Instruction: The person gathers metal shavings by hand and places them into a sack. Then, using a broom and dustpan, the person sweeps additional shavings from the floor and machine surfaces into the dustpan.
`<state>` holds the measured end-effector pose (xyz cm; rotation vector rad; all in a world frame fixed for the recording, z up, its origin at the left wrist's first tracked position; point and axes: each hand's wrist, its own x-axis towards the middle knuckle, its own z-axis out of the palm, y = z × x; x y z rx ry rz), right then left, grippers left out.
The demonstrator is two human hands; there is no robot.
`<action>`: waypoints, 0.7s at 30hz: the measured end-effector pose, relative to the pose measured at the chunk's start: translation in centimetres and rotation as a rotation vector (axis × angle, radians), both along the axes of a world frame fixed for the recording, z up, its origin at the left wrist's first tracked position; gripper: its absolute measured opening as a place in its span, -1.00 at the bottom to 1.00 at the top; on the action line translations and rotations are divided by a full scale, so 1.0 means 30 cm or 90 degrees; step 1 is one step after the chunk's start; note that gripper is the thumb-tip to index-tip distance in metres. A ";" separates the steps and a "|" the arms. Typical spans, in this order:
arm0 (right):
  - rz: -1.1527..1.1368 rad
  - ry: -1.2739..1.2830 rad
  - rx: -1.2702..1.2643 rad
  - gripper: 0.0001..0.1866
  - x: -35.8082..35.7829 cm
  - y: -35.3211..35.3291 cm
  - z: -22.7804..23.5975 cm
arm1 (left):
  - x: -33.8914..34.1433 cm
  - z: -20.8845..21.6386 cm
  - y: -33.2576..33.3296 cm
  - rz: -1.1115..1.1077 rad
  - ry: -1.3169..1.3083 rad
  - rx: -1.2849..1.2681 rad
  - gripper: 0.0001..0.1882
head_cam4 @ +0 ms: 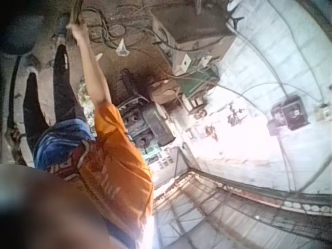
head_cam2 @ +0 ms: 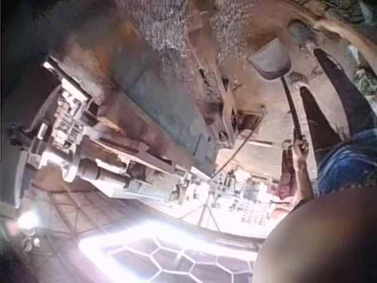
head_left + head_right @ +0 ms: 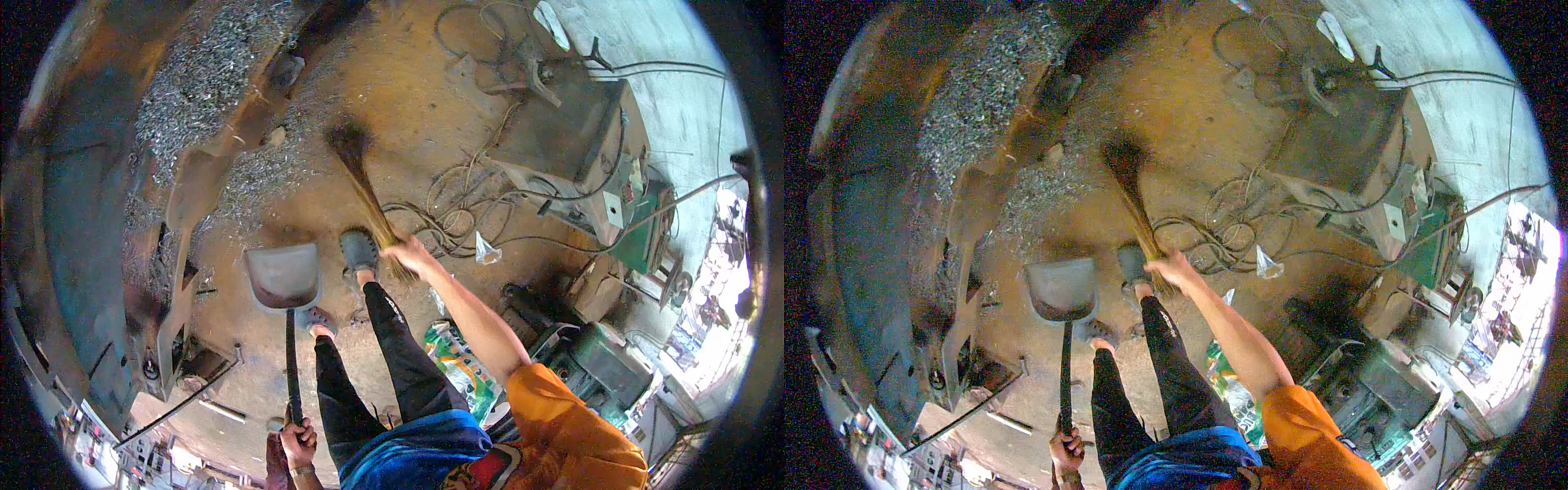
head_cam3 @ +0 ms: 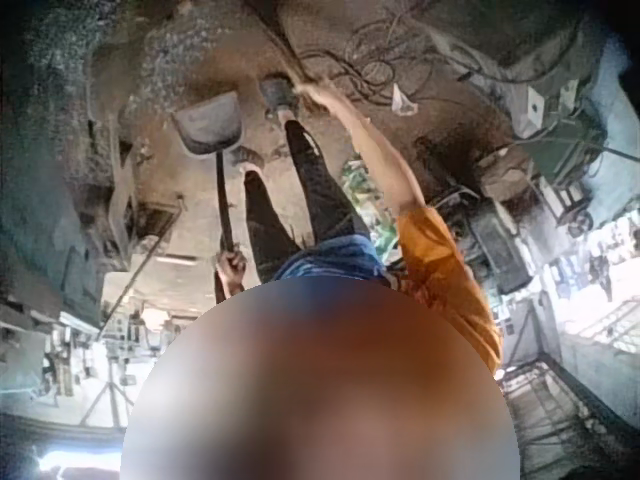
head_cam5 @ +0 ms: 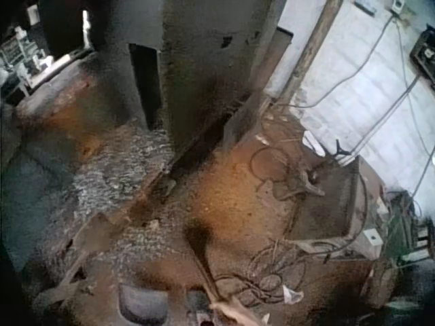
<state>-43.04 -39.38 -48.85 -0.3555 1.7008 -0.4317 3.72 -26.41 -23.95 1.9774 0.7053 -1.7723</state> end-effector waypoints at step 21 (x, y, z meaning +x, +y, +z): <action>0.253 0.018 0.090 -0.14 -0.237 -0.206 0.345 | -0.024 -0.020 0.072 0.141 -0.004 -0.037 -0.19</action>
